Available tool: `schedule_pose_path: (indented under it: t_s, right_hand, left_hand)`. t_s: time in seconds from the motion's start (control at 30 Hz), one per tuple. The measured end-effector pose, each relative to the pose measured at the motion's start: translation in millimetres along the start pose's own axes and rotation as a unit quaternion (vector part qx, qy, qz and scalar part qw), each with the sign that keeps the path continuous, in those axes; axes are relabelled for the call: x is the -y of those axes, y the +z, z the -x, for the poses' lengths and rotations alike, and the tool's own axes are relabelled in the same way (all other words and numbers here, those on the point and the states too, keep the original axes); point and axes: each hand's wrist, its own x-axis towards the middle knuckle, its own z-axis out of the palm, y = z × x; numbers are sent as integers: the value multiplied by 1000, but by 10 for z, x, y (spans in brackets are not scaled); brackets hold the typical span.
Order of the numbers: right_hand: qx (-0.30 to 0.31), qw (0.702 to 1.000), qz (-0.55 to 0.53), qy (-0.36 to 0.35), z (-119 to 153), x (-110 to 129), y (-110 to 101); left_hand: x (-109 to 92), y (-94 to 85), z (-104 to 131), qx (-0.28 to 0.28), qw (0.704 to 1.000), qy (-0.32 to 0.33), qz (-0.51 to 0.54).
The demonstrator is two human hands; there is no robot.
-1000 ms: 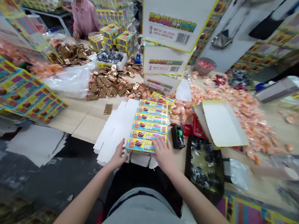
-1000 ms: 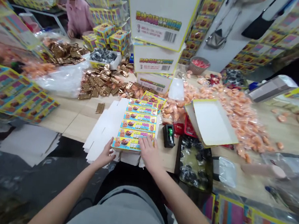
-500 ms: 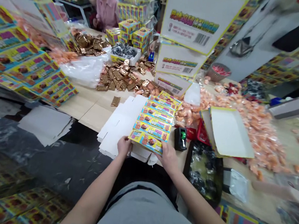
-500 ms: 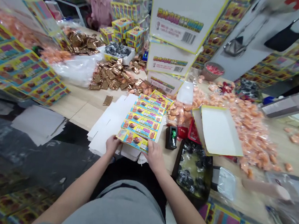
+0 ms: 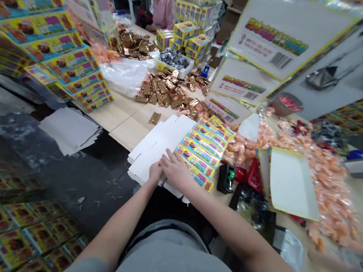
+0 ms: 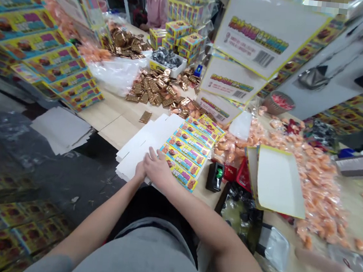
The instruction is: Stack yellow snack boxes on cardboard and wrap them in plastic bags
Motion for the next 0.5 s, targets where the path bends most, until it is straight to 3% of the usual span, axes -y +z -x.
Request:
schedule_pose_path:
  t_s: [0.1,0.5]
  right_hand:
    - [86,996,3,-15,-338,-75,-90]
    - [107,992,-42,56,-734,43,265]
  left_hand:
    - [-45,21,37,-21,1000,-1,-14]
    - [-80,71,104,-31,999,-35,-15]
